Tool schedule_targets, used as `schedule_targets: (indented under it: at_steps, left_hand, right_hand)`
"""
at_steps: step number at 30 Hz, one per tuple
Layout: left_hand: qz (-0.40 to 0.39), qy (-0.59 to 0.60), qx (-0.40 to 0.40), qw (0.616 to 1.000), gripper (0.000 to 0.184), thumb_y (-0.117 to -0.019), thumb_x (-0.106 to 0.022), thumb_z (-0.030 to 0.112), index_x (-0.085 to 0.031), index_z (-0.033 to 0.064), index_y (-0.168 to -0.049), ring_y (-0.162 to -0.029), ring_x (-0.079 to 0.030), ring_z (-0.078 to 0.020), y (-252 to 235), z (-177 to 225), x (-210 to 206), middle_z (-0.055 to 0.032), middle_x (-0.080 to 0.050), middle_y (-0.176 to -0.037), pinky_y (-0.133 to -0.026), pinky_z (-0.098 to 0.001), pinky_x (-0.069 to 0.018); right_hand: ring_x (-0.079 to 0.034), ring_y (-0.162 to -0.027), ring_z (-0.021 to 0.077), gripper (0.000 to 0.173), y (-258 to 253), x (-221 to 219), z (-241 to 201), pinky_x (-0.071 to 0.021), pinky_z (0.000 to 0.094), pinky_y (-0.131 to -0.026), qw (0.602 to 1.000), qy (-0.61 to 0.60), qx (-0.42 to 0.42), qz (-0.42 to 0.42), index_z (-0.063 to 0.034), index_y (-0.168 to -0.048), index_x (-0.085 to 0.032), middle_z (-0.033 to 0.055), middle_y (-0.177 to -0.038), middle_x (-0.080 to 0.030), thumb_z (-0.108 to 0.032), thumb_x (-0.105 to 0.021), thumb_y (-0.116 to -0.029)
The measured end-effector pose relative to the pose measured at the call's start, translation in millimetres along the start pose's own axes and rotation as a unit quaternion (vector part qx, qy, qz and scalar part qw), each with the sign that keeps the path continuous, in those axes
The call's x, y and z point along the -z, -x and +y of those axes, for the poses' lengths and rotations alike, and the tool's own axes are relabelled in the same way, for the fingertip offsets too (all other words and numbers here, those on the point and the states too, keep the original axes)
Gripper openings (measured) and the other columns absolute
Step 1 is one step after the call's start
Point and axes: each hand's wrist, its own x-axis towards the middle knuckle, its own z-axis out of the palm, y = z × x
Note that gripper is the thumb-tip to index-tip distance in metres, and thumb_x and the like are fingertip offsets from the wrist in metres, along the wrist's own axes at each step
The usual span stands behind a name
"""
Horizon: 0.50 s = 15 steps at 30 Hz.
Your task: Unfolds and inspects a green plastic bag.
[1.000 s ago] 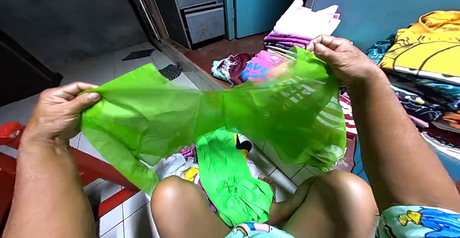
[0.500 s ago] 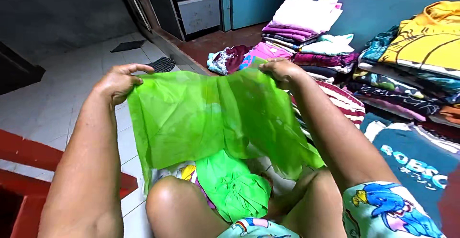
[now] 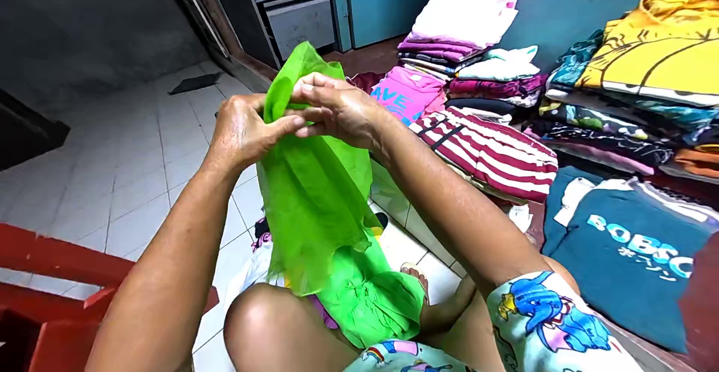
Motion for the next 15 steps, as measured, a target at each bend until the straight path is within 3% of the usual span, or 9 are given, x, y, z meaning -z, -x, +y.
schedule_targets:
  at_steps: [1,3,5,6,7,9,11,13,15]
  left_hand:
    - [0.024,-0.014,0.003,1.0,0.022,-0.0906,-0.072,0.019,-0.071,-0.0033,-0.093,-0.079,-0.066,-0.0288,0,-3,1,-0.0183,-0.069,-0.084,-0.076,-0.0565,-0.0492]
    - [0.045,-0.031,-0.021,0.998,0.014,-0.0904,-0.064,0.006,-0.066,-0.0063,-0.084,-0.07,-0.061,-0.0296,2,-10,5,-0.02,-0.063,-0.075,-0.069,-0.0551,-0.0456]
    - [0.048,-0.009,-0.057,0.997,0.011,-0.0896,-0.062,0.005,-0.066,-0.0047,-0.085,-0.067,-0.057,-0.0157,5,-21,13,-0.0125,-0.063,-0.075,-0.066,-0.0408,-0.0469]
    - [0.049,0.016,-0.068,0.996,0.01,-0.0893,-0.062,0.005,-0.067,-0.0029,-0.087,-0.066,-0.055,-0.0048,6,-25,16,-0.0056,-0.063,-0.075,-0.066,-0.0283,-0.0473]
    - [0.048,0.053,-0.075,0.995,0.008,-0.0887,-0.061,0.003,-0.067,-0.0016,-0.088,-0.066,-0.054,0.0044,7,-29,19,0.0007,-0.063,-0.076,-0.065,-0.0171,-0.0477]
    - [0.047,0.13,-0.08,0.987,0.006,-0.0879,-0.06,0.002,-0.066,0.0028,-0.087,-0.068,-0.056,0.0118,8,-35,24,0.01,-0.063,-0.077,-0.067,-0.0097,-0.0492]
    - [0.042,0.187,-0.086,0.978,0.013,-0.0872,-0.058,0.002,-0.067,0.0104,-0.088,-0.073,-0.06,0.0122,9,-37,29,0.0167,-0.066,-0.08,-0.07,-0.0106,-0.0528]
    - [0.038,0.226,-0.097,0.969,0.022,-0.0856,-0.056,0.0,-0.069,0.0179,-0.089,-0.075,-0.063,0.0113,11,-37,32,0.0204,-0.069,-0.082,-0.071,-0.0119,-0.0551]
    - [0.037,0.244,-0.108,0.963,0.026,-0.0856,-0.056,0.001,-0.071,0.022,-0.089,-0.077,-0.065,0.0099,13,-38,37,0.0209,-0.071,-0.084,-0.072,-0.013,-0.0559]
  right_hand:
    - [-0.066,-0.096,0.0151,0.024,3,4,0,-0.0566,0.033,-0.081,0.999,0.029,0.02,-0.03,-0.0023,-0.116,-0.053,0.0093,-0.109,-0.064,-0.013,-0.033,-0.111]
    - [-0.071,-0.091,0.0144,0.023,11,17,1,-0.0594,0.0339,-0.079,0.991,0.094,0.089,-0.028,-0.0019,-0.107,-0.057,0.0076,-0.102,-0.071,-0.01,-0.036,-0.1089]
    - [-0.071,-0.088,0.0133,0.013,21,42,13,-0.0603,0.0326,-0.078,0.972,0.149,0.175,0.05,0.0004,-0.106,-0.06,0.0074,-0.1,-0.072,-0.005,-0.048,-0.1032]
    - [-0.069,-0.094,0.0142,0.015,24,58,24,-0.0592,0.0324,-0.081,0.956,0.179,0.209,0.102,0.0033,-0.11,-0.061,0.0102,-0.107,-0.07,-0.003,-0.057,-0.0978]
    - [-0.067,-0.104,0.0158,0.029,27,75,38,-0.0574,0.0325,-0.088,0.939,0.21,0.227,0.147,0.0052,-0.118,-0.06,0.0137,-0.116,-0.067,-0.004,-0.066,-0.0917]
    - [-0.057,-0.127,0.0234,0.07,35,103,70,-0.0497,0.0373,-0.105,0.93,0.242,0.2,0.191,0.0057,-0.141,-0.047,0.0209,-0.142,-0.054,-0.01,-0.078,-0.0808]
    - [-0.043,-0.142,0.0298,0.103,44,121,101,-0.0427,0.0446,-0.113,0.944,0.233,0.127,0.198,-0.0004,-0.157,-0.029,0.0221,-0.158,-0.037,-0.012,-0.086,-0.0725]
    - [-0.036,-0.147,0.0313,0.12,53,132,130,-0.0396,0.0481,-0.116,0.959,0.205,0.066,0.184,-0.0079,-0.163,-0.014,0.0201,-0.164,-0.029,-0.009,-0.088,-0.0694]
    - [-0.044,-0.141,0.03,0.119,64,129,147,-0.045,0.0477,-0.11,0.977,0.167,0.012,0.131,-0.0122,-0.164,-0.013,0.0188,-0.16,-0.035,-0.002,-0.085,-0.0701]
